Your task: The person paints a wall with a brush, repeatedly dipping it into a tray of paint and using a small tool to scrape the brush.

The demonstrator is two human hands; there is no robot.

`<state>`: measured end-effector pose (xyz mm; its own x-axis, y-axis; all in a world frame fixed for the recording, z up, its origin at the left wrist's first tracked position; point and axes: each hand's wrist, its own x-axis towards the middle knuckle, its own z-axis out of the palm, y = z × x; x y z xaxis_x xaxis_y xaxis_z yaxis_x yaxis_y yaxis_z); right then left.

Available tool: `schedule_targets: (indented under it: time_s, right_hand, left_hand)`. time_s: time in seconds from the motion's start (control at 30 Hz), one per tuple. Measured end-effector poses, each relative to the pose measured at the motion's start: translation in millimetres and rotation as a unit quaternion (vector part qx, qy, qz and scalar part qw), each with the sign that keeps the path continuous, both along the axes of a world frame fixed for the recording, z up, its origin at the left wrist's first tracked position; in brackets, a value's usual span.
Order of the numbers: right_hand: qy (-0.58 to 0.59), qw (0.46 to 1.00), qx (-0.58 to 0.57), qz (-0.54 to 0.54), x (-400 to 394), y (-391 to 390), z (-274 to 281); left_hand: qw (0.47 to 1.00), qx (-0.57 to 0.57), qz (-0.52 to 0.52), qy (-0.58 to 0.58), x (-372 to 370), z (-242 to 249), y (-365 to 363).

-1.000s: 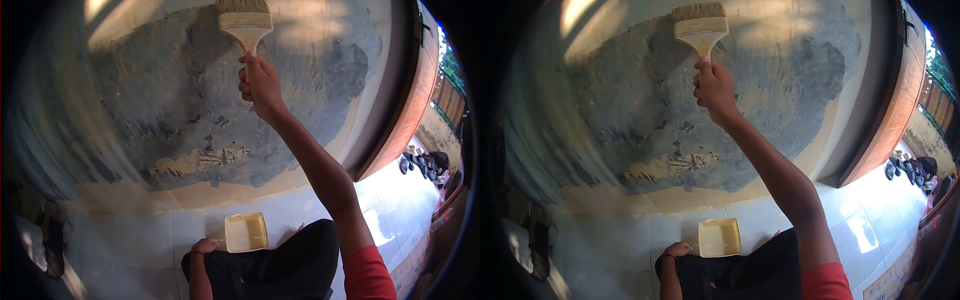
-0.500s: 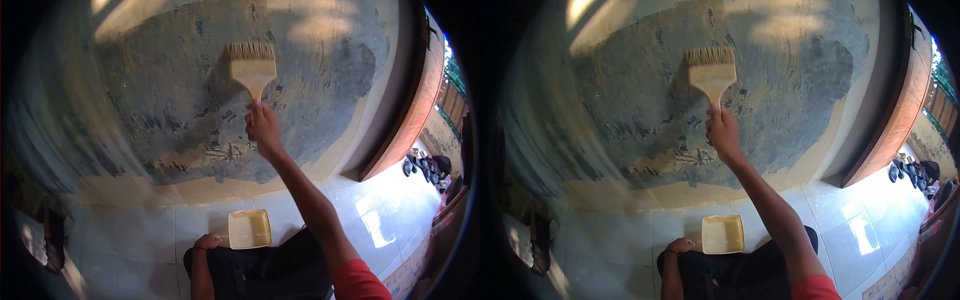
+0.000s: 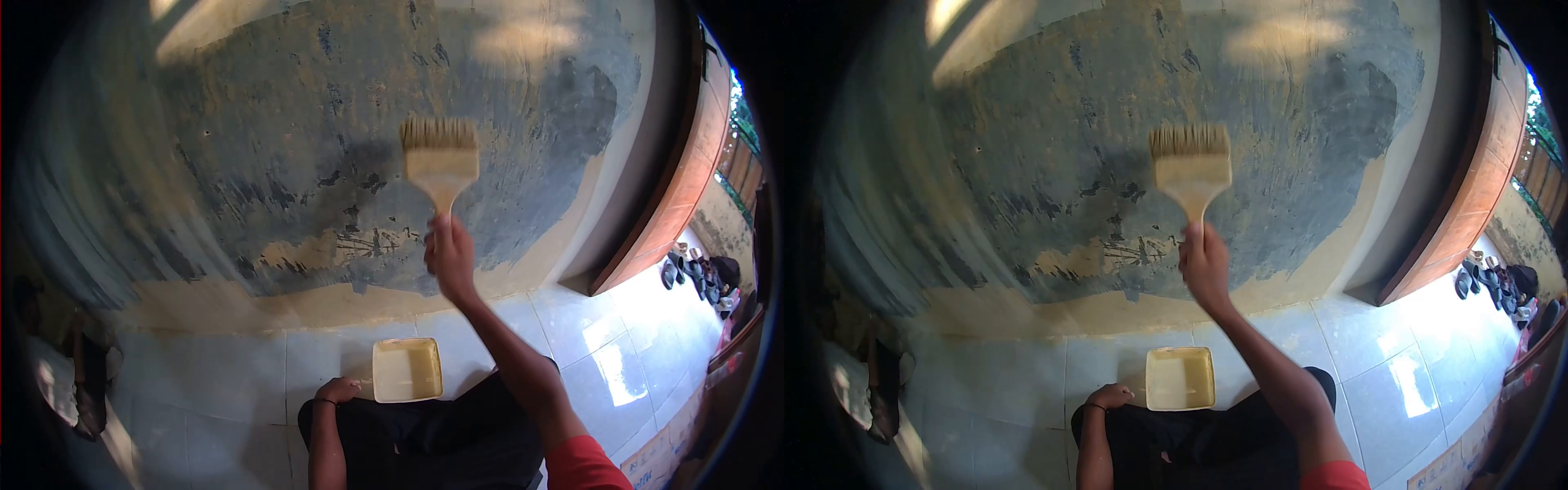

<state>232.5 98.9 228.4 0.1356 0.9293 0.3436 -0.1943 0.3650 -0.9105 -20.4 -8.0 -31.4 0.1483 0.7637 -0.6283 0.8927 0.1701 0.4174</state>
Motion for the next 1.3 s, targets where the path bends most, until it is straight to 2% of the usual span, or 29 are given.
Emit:
schedule_targets:
  time_s: [0.17, 0.27, 0.4, 0.53, 0.77, 0.93, 1.17, 1.3]
  right_hand:
    - [0.008, 0.997, 0.077, 0.006, 19.1, 26.0, 109.1]
    - [0.024, 0.997, 0.071, 0.019, 28.7, 33.1, 153.7]
    - [0.013, 0.997, 0.069, 0.032, 38.4, 38.8, 182.6]
    - [0.011, 0.997, 0.049, 0.053, 42.6, 40.9, 181.0]
    - [0.015, 0.999, 0.011, 0.045, 50.1, 33.6, 131.3]
    - [0.032, 0.997, -0.058, 0.051, 54.7, 22.6, 62.2]
    - [0.048, 0.982, -0.174, 0.049, 57.8, -7.4, -61.7]
    - [0.037, 0.974, -0.219, 0.034, 60.5, -30.4, -93.3]
  left_hand:
    - [1.000, 0.009, -0.003, -0.023, -4.7, -13.6, 2.4]
    - [1.000, 0.012, 0.000, -0.018, -4.5, -10.0, 1.6]
    - [1.000, -0.004, 0.012, -0.017, -0.2, -1.5, 1.0]
    - [1.000, -0.009, 0.017, -0.007, -1.0, -4.1, 1.5]
    - [1.000, 0.010, 0.009, -0.012, -2.4, -7.9, 0.7]
    - [1.000, 0.009, 0.014, 0.000, 0.0, -2.5, 0.3]
    - [1.000, -0.019, -0.012, 0.013, 2.6, 6.0, 2.0]
    - [1.000, 0.006, 0.016, 0.016, 4.5, 9.5, -1.0]
